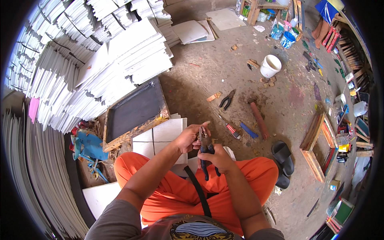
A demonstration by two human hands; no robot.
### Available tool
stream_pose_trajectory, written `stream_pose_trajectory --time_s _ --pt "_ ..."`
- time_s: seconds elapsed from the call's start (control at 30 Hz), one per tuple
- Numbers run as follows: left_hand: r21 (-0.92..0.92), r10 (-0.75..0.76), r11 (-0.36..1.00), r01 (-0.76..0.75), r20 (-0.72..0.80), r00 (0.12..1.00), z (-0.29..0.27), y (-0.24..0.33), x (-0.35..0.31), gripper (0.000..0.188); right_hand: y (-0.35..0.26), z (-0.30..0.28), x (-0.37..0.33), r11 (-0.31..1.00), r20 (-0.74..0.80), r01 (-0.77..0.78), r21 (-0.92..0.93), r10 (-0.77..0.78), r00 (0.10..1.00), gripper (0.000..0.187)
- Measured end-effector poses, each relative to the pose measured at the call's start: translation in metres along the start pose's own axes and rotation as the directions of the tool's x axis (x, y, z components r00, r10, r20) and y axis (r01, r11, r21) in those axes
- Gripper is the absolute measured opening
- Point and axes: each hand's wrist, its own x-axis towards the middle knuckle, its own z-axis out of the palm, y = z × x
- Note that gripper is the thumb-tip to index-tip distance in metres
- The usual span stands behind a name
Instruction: The person sits on the floor and uses a hammer and a small wooden block to tap and adjust a wooden frame. They then use pliers to pull out a small piece of wood from the frame and place it on the floor. Finally, they pick up a stack of white rectangular boards and place them on the frame.
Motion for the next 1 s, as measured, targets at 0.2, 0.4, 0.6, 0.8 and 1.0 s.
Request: stream_pose_trajectory --time_s 0.2,0.4,0.6,0.8,1.0 --pt "-0.061 -0.087 0.994 0.088 0.014 0.996 -0.005 0.001 -0.001 0.043 0.003 0.000 0.001 0.978 -0.062 0.035 -0.207 -0.049 0.997 0.020" --pt "-0.083 -0.026 0.996 0.027 0.016 1.000 -0.004 -0.003 -0.002 0.040 0.002 -0.001 -0.002 0.978 -0.044 0.032 -0.205 -0.042 0.998 0.017" --pt "-0.126 0.127 0.983 -0.131 -0.043 0.991 0.006 -0.011 -0.001 0.035 0.002 0.005 -0.005 0.981 -0.042 -0.090 0.173 0.099 0.994 0.015" --pt "-0.103 0.087 0.991 -0.086 0.004 0.996 0.001 -0.013 0.003 0.043 0.018 0.004 0.002 0.872 -0.158 0.166 -0.462 -0.265 0.951 0.026" --pt "0.023 0.006 1.000 -0.009 0.116 0.993 -0.010 0.006 -0.007 0.048 0.004 -0.003 -0.001 0.652 -0.102 0.137 -0.746 -0.315 0.943 0.036"
